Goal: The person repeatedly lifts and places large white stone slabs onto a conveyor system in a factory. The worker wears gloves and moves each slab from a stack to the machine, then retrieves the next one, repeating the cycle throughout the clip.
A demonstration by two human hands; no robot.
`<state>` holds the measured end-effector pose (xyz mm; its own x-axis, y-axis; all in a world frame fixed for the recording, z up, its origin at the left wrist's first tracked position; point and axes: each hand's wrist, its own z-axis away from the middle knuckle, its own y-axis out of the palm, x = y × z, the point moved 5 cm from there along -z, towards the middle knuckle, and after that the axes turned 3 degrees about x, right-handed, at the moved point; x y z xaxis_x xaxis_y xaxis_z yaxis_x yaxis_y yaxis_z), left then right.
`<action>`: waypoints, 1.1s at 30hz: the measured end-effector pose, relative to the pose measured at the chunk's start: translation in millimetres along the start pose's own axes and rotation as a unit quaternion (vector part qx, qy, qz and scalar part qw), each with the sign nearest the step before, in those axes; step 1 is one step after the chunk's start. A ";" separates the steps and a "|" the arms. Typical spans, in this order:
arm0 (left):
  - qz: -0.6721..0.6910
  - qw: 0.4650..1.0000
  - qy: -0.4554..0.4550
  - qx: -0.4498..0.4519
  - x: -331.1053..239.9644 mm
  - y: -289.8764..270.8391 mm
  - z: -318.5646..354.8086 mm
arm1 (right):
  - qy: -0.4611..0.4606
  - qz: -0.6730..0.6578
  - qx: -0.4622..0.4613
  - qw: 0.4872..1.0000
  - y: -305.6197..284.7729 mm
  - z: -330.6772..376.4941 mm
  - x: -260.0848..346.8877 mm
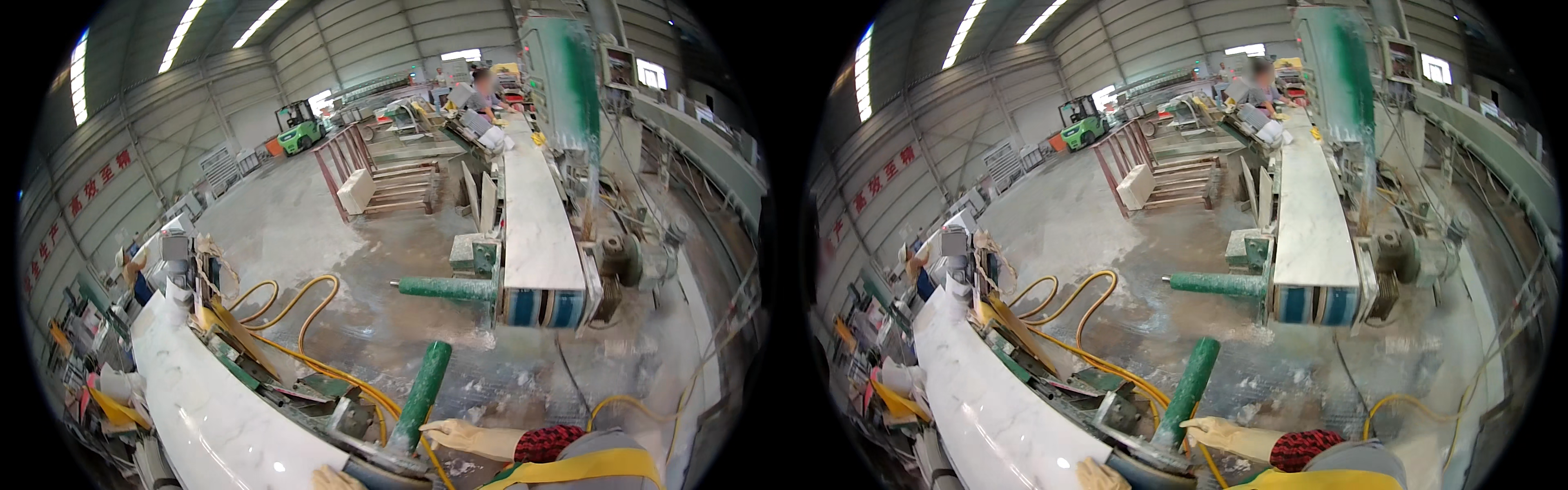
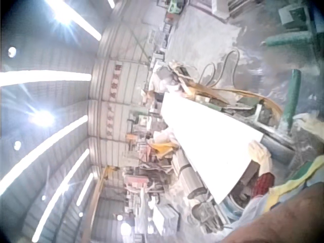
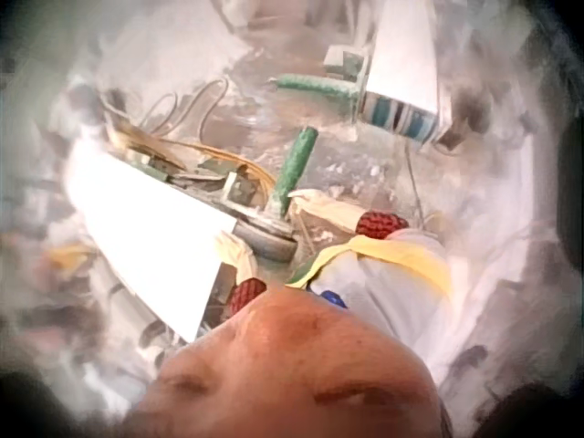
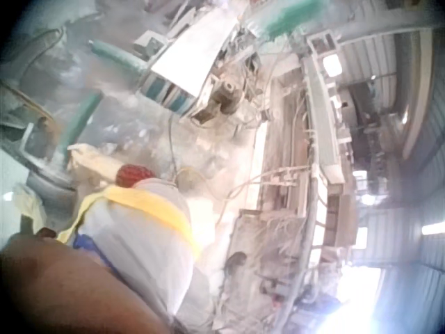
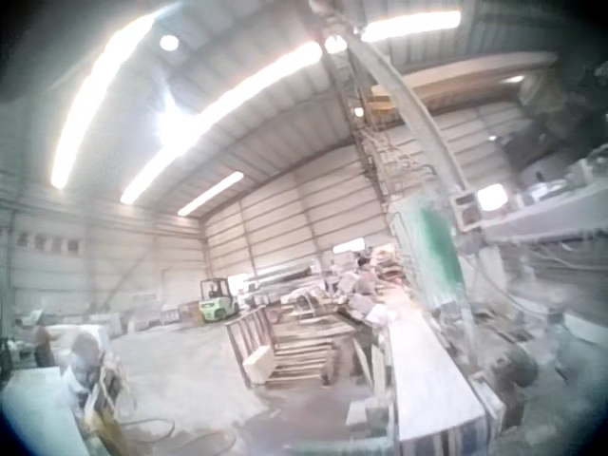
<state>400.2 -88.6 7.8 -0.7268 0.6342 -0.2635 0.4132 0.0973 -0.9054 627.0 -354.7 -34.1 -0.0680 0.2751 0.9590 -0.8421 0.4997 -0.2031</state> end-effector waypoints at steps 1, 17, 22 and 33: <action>-0.006 0.999 0.001 0.039 6.5 3.2 0.6 | 0.006 -0.069 -0.005 0.998 28.2 -2.4 14.2; -0.227 0.959 0.130 -0.108 388.4 -141.6 56.6 | -0.312 0.401 -0.027 0.861 200.7 -22.2 104.2; -0.287 0.928 0.127 -0.199 368.6 -156.1 88.2 | -0.376 0.421 0.003 0.825 212.0 -58.4 119.8; -0.246 0.933 0.071 -0.253 370.6 -140.5 99.0 | -0.468 0.386 -0.061 0.792 228.8 -98.0 117.2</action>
<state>18.5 56.9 4.5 -0.8312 0.5097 0.2221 0.2816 0.7304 -0.6222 478.8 -127.6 12.5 -0.9530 -0.1643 0.2544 -0.3022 0.5713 -0.7631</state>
